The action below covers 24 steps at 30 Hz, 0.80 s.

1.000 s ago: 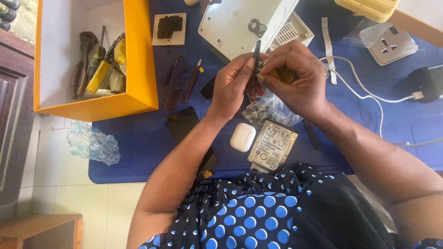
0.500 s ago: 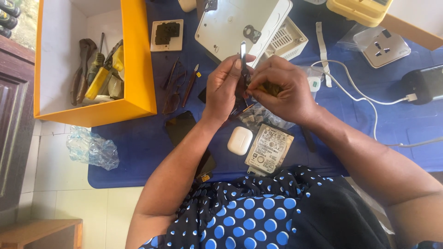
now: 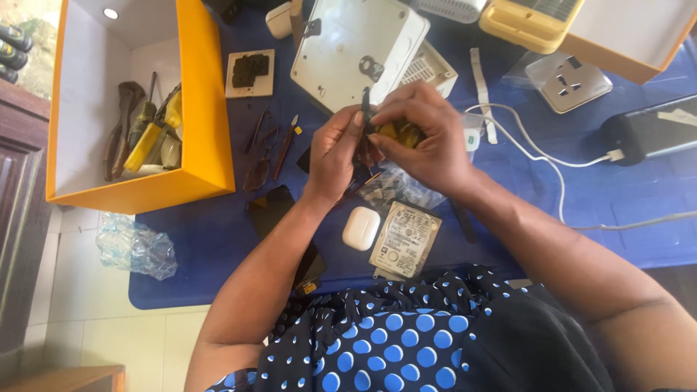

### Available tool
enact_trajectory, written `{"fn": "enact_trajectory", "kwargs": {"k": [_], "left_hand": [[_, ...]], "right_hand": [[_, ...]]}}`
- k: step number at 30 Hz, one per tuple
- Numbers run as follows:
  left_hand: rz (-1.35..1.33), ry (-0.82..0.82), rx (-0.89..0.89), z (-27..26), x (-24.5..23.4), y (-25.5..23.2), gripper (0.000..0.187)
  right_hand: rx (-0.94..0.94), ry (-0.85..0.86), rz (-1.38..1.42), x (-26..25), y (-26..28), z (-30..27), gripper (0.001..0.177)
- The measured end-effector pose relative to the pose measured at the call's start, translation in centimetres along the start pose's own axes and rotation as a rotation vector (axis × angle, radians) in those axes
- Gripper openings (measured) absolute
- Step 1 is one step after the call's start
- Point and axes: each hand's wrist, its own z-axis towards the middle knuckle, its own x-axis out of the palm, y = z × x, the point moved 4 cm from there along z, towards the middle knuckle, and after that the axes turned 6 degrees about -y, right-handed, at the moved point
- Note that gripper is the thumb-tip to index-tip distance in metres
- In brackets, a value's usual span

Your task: Repairing electronic components and parts on a workbench.

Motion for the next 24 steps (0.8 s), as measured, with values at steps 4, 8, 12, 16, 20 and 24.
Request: {"fn": "enact_trajectory", "kwargs": {"k": [4,8,12,16,20,24], "left_hand": [[0.019,-0.032,0.005,0.0,0.1,-0.6,0.033],[0.063,-0.069,0.015,0.1,0.2,-1.1,0.033],[0.093,-0.106,-0.009,0.2,0.0,-1.3,0.032],[0.077,-0.125,-0.037,0.3,-0.3,-1.3,0.031],[0.093,-0.105,-0.006,0.4,0.1,-1.5,0.031],[0.09,-0.113,-0.003,0.4,-0.2,-1.6,0.031]], "right_hand": [[-0.001,0.035,-0.03,0.5,-0.2,-0.3,0.023],[0.095,0.049,0.058,0.7,-0.7,-0.2,0.022],[0.058,0.042,0.068,0.4,-1.2,-0.4,0.024],[0.077,0.042,0.112,0.8,-1.7,-0.2,0.023],[0.155,0.05,0.199,0.4,-2.0,0.1,0.021],[0.105,0.065,0.169,1.0,-2.1,-0.1,0.021]]}}
